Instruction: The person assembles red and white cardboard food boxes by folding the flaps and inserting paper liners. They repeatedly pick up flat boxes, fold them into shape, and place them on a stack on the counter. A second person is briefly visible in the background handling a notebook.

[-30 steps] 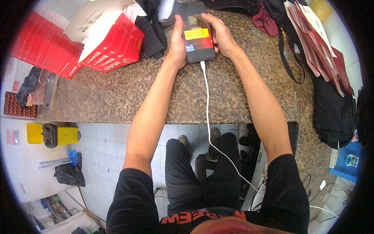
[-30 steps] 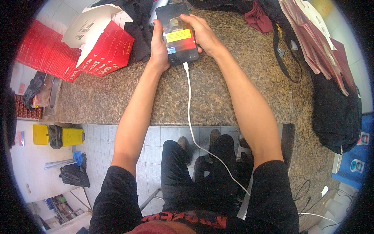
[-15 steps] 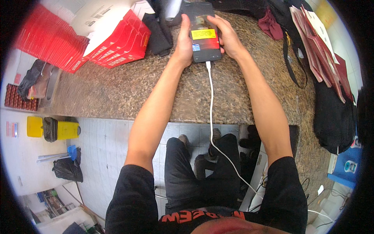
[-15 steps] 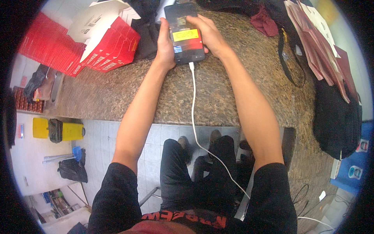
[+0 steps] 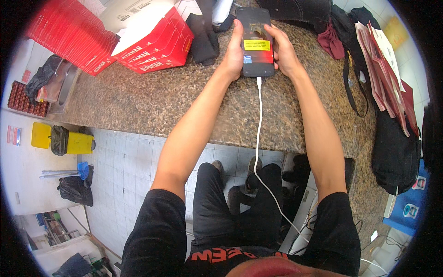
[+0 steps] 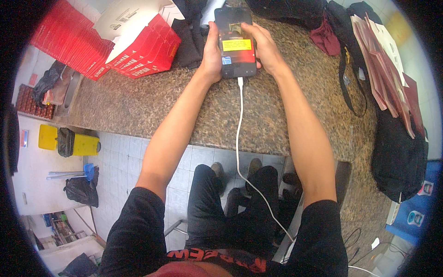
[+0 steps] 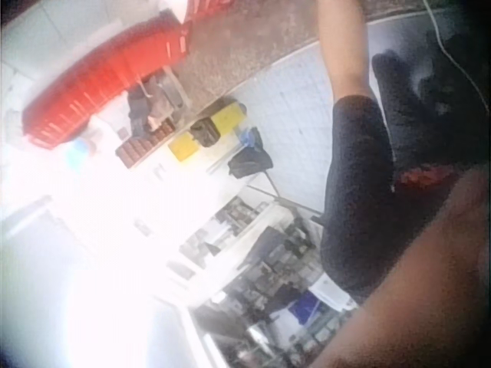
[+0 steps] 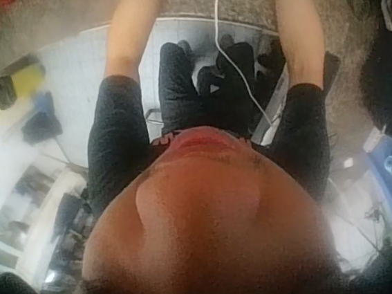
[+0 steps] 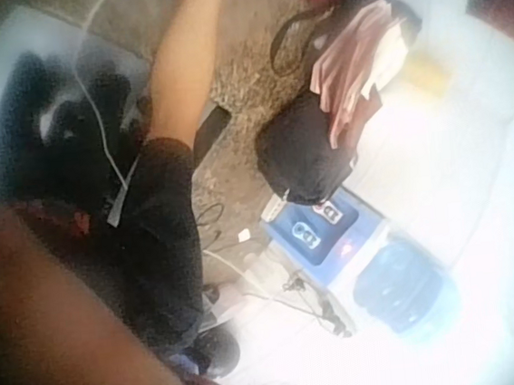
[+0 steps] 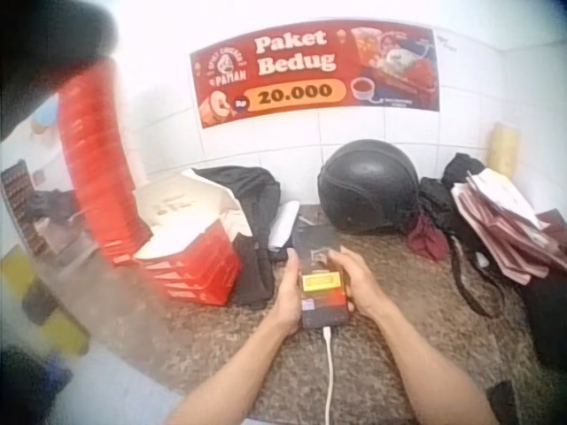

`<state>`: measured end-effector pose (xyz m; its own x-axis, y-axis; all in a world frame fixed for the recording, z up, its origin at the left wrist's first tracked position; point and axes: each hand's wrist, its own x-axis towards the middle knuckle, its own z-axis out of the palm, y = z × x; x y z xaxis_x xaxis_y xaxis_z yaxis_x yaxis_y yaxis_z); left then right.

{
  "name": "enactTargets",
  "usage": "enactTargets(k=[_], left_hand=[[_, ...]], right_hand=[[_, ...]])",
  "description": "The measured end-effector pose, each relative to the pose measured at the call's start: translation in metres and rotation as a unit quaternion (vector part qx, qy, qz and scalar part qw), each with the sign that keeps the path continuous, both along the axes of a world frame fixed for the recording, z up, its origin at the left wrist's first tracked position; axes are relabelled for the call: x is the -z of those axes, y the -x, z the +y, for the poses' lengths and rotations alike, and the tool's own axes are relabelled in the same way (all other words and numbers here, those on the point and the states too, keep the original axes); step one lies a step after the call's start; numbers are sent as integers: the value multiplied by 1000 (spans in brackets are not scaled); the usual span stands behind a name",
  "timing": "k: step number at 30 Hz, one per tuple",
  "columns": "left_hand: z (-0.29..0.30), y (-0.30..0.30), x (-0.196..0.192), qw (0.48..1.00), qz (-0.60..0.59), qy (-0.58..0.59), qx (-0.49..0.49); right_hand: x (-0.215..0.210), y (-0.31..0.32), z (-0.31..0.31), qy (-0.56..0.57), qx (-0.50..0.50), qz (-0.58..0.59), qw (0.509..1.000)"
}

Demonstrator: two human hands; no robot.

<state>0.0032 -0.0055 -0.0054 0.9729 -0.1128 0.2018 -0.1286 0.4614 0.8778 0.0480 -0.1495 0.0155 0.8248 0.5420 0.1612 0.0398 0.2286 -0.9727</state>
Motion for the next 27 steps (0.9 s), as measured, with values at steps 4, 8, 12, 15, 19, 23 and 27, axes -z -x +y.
enactTargets(k=[4,8,12,15,19,23,27], left_hand=[[3,2,-2,999,-5,-28,16],[1,5,-5,999,-6,-23,30],[3,5,-4,999,1,-13,38],[-1,6,-5,999,15,28,21],[1,8,-7,1000,-3,2,28],[-1,9,-9,1000,-8,7,23],[0,7,-7,1000,-6,8,29]], right_hand=[[-5,8,1,-9,10,-8,1000],[-3,3,-1,-5,-15,-18,1000],[-1,2,0,-9,-8,-19,1000],[-2,3,1,-13,-9,-18,1000],[-3,4,0,-7,-2,-19,1000],[-3,3,-2,-7,-16,-26,1000],[-6,6,1,-9,-2,-33,999]])
